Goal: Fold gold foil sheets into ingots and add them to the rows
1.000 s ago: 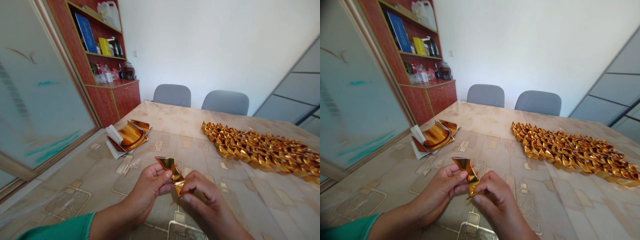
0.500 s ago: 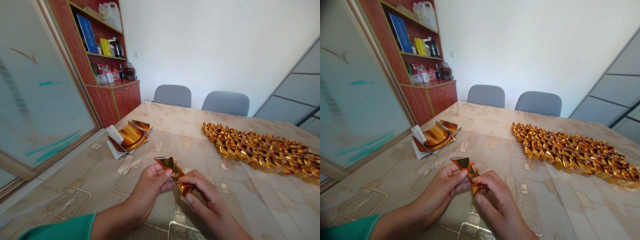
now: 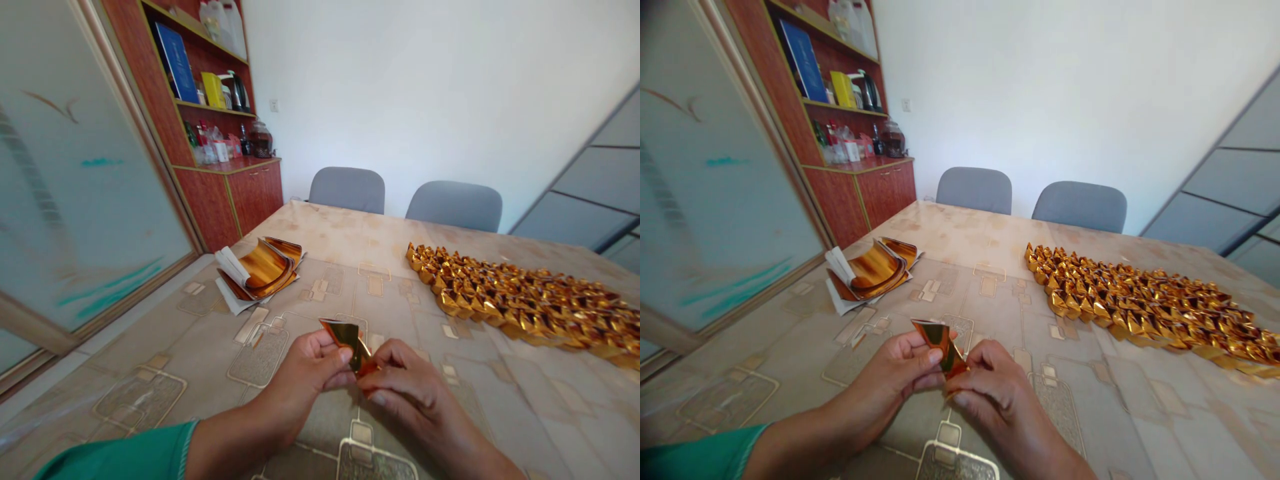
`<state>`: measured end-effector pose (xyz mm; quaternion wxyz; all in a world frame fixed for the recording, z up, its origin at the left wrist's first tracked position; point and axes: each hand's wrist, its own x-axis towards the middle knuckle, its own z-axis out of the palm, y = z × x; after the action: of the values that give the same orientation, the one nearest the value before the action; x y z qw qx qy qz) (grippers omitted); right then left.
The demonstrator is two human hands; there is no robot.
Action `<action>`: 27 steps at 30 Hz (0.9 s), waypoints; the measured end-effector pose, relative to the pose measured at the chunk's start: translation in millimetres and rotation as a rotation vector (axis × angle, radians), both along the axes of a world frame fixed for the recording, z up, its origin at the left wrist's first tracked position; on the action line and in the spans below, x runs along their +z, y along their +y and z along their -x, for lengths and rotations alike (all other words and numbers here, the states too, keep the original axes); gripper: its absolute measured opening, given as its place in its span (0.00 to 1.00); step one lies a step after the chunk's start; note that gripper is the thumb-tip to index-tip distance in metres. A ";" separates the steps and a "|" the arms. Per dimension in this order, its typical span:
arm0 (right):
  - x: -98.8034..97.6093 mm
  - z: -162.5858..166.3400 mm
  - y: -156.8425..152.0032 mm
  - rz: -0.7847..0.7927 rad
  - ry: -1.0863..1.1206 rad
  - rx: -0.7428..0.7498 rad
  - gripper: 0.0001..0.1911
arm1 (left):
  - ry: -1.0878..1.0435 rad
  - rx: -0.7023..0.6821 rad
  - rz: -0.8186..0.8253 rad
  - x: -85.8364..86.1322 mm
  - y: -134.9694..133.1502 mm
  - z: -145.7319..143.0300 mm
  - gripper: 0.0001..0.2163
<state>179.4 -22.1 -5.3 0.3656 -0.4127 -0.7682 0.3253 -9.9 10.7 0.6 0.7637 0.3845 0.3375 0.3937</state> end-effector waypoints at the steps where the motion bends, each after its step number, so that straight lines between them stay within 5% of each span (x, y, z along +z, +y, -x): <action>1: -1.3 0.9 0.0 0.025 0.034 -0.020 0.10 | -0.002 -0.013 -0.028 0.1 -1.0 -1.0 0.12; 10: -8.2 19.9 -5.0 0.226 0.325 -0.170 0.12 | 0.074 0.061 -0.216 -3.4 -3.5 -2.2 0.12; 27: -12.9 23.6 -8.2 0.026 0.163 -0.438 0.11 | 0.081 0.077 -0.159 -9.5 -8.7 -6.7 0.13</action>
<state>155.8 -30.3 -18.2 0.4829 -0.5468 -0.6239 0.2803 -3.3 1.9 -9.0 0.7008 0.4463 0.3502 0.4324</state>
